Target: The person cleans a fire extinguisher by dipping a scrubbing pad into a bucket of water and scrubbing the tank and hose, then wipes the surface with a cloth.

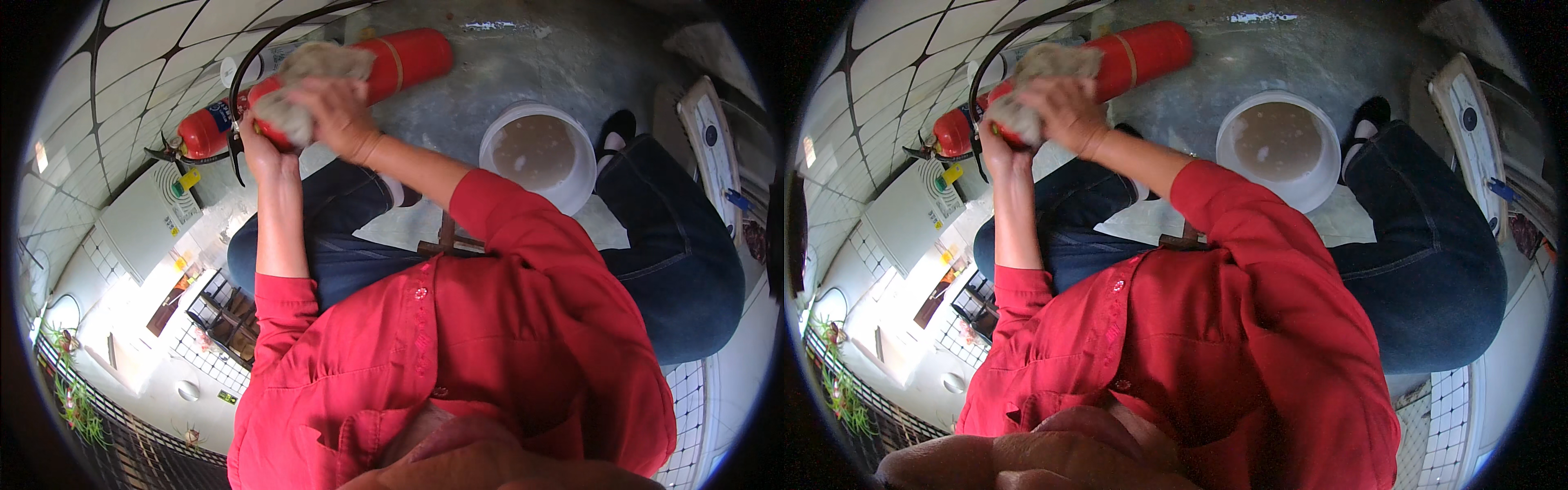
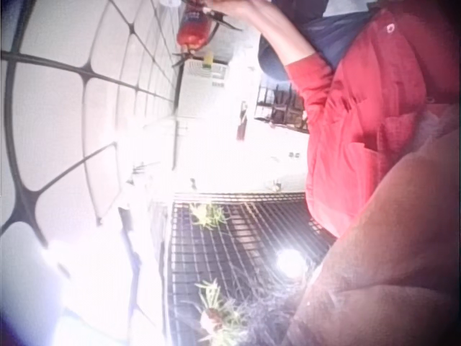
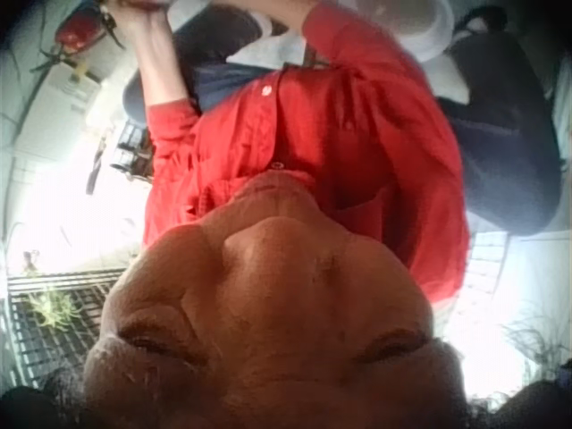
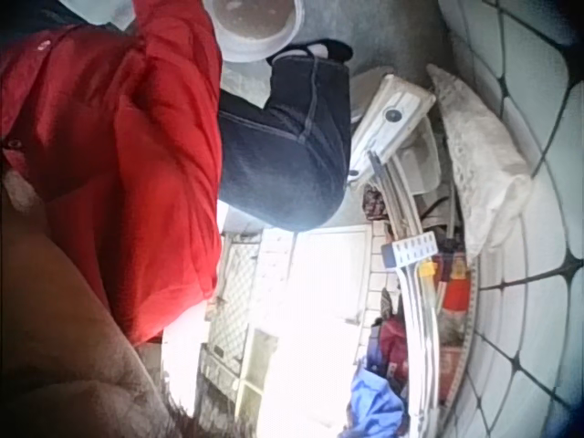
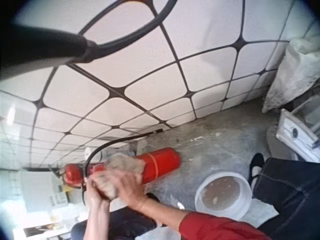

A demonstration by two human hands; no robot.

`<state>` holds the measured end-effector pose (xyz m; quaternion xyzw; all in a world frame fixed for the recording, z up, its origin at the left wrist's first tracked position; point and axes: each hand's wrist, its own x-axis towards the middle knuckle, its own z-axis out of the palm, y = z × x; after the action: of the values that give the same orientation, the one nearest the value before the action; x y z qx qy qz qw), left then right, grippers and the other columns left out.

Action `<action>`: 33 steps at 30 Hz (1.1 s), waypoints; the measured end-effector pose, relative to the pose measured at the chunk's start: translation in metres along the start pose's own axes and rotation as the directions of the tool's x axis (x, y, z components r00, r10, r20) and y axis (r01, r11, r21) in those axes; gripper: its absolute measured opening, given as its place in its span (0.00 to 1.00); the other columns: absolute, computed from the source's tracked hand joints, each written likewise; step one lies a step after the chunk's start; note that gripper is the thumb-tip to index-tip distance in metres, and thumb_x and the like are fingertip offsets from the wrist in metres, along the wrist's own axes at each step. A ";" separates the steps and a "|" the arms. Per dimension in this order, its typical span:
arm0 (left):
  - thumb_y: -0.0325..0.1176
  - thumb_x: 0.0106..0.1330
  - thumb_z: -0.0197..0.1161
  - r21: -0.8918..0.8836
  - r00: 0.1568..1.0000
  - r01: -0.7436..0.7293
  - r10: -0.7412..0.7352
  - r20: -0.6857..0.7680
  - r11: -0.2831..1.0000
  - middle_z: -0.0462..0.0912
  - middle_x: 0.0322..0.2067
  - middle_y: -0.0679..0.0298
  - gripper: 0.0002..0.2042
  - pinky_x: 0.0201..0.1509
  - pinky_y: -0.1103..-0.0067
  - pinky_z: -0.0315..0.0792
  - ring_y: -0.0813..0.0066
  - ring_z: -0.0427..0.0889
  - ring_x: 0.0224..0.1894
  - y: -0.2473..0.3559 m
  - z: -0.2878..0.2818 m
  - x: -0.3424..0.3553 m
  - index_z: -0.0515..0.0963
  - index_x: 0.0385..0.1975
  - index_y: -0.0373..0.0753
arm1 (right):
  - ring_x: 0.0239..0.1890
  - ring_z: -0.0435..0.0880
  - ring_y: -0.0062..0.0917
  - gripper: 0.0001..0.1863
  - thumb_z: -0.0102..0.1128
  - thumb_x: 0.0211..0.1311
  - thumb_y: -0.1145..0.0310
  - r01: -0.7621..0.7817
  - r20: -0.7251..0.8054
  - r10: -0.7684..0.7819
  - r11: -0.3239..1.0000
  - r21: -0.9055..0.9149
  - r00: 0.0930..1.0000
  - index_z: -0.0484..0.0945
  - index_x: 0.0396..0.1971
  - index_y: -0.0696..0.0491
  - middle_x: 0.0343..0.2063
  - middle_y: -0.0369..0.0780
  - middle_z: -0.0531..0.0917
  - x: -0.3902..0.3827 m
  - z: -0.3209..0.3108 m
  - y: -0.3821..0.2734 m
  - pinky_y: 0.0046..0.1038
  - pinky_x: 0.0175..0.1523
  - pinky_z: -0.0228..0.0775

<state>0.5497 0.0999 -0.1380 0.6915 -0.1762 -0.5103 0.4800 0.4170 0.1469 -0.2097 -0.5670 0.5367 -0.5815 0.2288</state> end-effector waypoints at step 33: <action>0.36 0.53 0.62 0.283 0.354 -0.931 0.392 0.849 0.229 0.70 0.60 0.52 0.31 0.68 0.68 0.61 0.58 0.70 0.62 -0.003 0.043 -0.059 0.72 0.61 0.36 | 0.49 0.80 0.49 0.21 0.45 0.66 0.56 -0.444 0.576 0.330 0.894 0.064 0.748 0.79 0.46 0.55 0.45 0.53 0.82 0.045 -0.029 0.161 0.42 0.53 0.72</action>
<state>0.4868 0.1245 -0.1099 0.4415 -0.8140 -0.2944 0.2362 0.3238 0.0667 -0.3269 -0.5602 0.4936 -0.3827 0.5442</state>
